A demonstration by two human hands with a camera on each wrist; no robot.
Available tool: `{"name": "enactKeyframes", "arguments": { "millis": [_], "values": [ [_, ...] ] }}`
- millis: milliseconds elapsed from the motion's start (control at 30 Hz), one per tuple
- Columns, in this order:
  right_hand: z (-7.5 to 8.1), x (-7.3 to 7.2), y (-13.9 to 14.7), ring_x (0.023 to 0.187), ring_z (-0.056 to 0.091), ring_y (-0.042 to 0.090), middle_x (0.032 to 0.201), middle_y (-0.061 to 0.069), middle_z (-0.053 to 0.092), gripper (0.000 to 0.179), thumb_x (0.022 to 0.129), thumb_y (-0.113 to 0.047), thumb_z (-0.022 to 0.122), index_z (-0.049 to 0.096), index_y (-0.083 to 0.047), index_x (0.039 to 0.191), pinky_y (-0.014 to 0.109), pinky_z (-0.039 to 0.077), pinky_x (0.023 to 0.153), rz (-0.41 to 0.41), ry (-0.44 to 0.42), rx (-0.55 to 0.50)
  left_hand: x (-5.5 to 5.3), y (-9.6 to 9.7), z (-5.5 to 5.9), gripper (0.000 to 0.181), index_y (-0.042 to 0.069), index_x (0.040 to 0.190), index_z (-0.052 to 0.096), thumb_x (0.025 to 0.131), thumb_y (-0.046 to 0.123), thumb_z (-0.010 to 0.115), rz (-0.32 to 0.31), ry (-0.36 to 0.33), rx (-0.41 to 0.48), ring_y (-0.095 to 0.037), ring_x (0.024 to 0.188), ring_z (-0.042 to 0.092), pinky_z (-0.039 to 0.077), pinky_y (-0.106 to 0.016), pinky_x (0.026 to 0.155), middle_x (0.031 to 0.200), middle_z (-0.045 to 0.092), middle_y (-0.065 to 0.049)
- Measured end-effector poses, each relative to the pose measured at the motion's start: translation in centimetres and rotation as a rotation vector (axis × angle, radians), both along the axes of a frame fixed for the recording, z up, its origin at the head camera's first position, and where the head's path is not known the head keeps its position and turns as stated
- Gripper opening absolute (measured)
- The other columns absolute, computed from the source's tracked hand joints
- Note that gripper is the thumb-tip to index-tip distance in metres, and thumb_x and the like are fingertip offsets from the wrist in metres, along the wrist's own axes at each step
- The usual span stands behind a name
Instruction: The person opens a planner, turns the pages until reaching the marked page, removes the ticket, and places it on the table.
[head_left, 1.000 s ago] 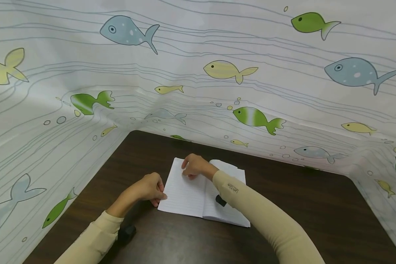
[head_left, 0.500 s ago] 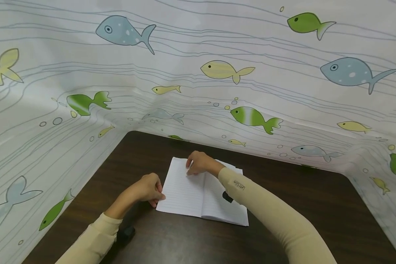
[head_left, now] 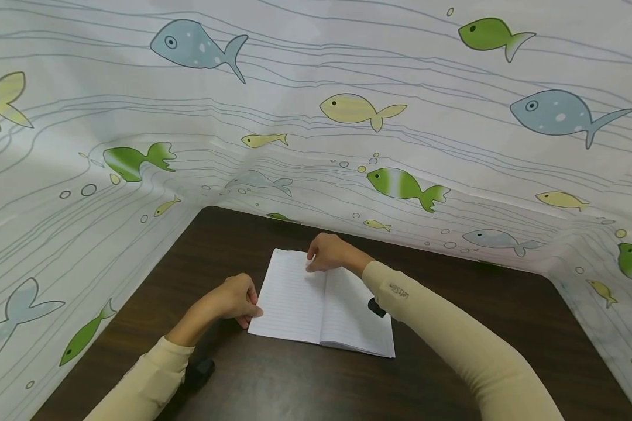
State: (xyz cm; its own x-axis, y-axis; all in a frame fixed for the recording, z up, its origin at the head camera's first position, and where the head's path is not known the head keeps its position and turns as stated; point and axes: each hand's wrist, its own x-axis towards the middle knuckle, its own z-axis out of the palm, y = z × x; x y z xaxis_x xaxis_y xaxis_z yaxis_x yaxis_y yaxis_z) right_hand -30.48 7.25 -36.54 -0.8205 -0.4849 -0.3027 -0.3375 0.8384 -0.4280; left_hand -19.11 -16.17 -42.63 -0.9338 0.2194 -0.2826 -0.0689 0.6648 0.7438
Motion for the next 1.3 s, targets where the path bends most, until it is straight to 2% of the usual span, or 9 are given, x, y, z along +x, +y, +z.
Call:
{"name": "enactKeyframes", "arguments": {
  "millis": [267,433,633,867,1133,1300],
  "values": [
    [1.1,0.0,2.4,0.082,0.074,0.015,0.103,0.008,0.078,0.032,0.095,-0.019,0.084,0.077,0.000,0.120,0.026,0.064,0.077,-0.003,0.027,0.003,-0.1,0.1,0.2,0.023,-0.003,0.091,0.060,0.089,-0.004,0.083,-0.007,0.012,-0.004,-0.018,0.056,0.073,0.066,-0.032,0.058,0.078,0.069,-0.013],
    [1.4,-0.3,4.2,0.083,0.073,0.016,0.102,0.010,0.078,0.033,0.095,-0.021,0.083,0.077,0.001,0.119,0.026,0.062,0.076,-0.012,0.047,0.023,-0.2,0.2,0.3,0.023,-0.002,0.091,0.060,0.089,-0.005,0.083,0.005,-0.001,-0.006,-0.018,0.055,0.073,0.066,-0.031,0.057,0.077,0.068,-0.013],
    [1.8,-0.4,6.1,0.087,0.075,0.019,0.109,0.014,0.078,0.037,0.095,-0.021,0.083,0.075,0.004,0.122,0.029,0.062,0.080,-0.042,0.056,0.027,-0.4,0.3,0.4,0.022,-0.003,0.091,0.060,0.090,-0.004,0.082,0.003,-0.003,-0.020,-0.018,0.055,0.073,0.066,-0.031,0.058,0.077,0.069,-0.014],
    [1.3,-0.7,8.5,0.090,0.078,0.023,0.109,0.016,0.079,0.040,0.096,-0.020,0.082,0.073,0.008,0.124,0.034,0.066,0.082,-0.094,0.037,0.015,-0.3,0.3,0.4,0.023,-0.003,0.092,0.060,0.089,-0.005,0.083,0.001,-0.005,-0.021,-0.019,0.057,0.074,0.066,-0.032,0.058,0.079,0.067,-0.014],
    [1.0,-0.9,10.2,0.088,0.078,0.022,0.107,0.017,0.079,0.041,0.096,-0.021,0.083,0.072,0.008,0.123,0.035,0.066,0.084,-0.159,0.054,0.049,-0.3,0.4,0.2,0.022,-0.003,0.090,0.060,0.090,-0.004,0.082,0.008,-0.008,-0.018,-0.017,0.054,0.072,0.066,-0.031,0.058,0.073,0.067,-0.013],
    [0.6,-1.3,11.5,0.090,0.079,0.025,0.106,0.020,0.079,0.046,0.096,-0.021,0.083,0.070,0.012,0.125,0.036,0.068,0.086,-0.211,0.011,0.067,-0.2,0.4,0.1,0.021,-0.002,0.088,0.061,0.090,-0.004,0.082,0.012,-0.013,-0.025,-0.016,0.053,0.070,0.065,-0.030,0.058,0.070,0.066,-0.013]
  ]
}}
